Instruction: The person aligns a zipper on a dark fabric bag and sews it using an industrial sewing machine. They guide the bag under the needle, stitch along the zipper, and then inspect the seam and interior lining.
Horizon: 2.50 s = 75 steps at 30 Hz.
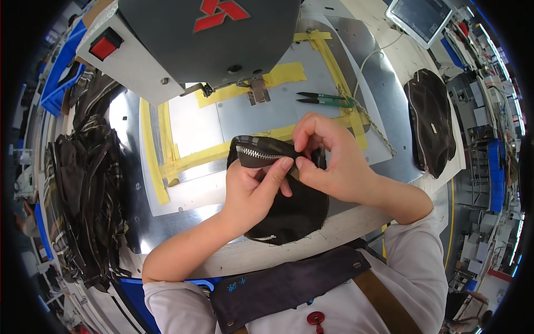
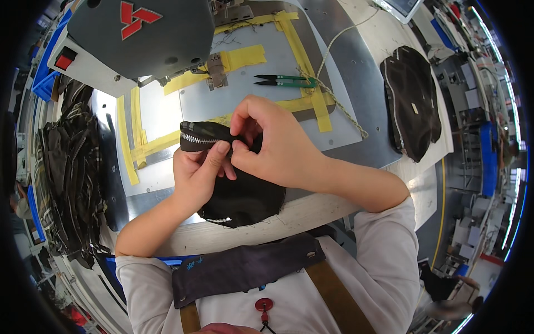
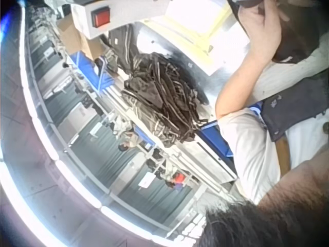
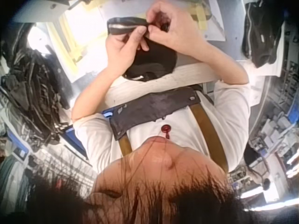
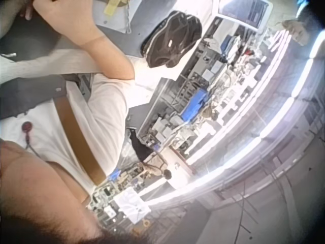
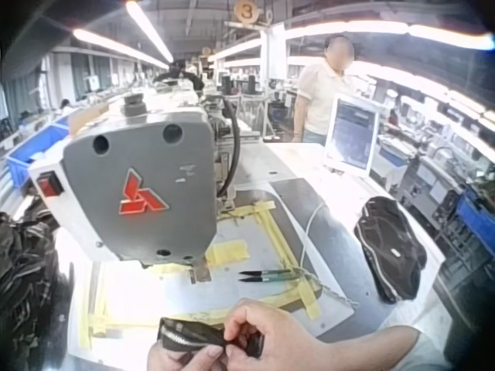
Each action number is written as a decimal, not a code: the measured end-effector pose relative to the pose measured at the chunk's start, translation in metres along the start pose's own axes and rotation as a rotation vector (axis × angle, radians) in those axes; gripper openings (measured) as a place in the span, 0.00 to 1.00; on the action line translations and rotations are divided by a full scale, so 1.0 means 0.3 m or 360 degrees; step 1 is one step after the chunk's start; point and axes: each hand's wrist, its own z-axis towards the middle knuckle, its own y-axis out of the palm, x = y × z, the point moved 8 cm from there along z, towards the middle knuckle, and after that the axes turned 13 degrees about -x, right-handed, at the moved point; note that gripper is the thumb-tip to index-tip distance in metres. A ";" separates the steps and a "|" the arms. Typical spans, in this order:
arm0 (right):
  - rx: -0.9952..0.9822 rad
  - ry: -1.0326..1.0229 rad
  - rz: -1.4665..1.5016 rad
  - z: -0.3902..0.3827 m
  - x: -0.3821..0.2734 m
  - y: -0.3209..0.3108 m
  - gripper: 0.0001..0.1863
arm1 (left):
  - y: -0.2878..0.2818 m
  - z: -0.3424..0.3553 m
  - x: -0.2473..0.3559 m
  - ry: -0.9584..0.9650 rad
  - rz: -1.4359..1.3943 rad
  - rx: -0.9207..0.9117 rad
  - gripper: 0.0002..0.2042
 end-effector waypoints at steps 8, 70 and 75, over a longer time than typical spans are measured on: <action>0.0038 -0.0061 0.0060 0.004 0.003 -0.001 0.10 | -0.002 0.005 0.008 0.0036 0.0073 -0.0017 0.10; 0.0146 0.0154 0.0079 -0.024 -0.025 -0.052 0.14 | -0.055 0.038 0.207 0.0236 0.0864 -0.0017 0.06; 0.0127 0.0147 0.0263 -0.020 -0.011 -0.045 0.14 | -0.054 0.048 0.186 0.0190 0.0612 -0.0099 0.06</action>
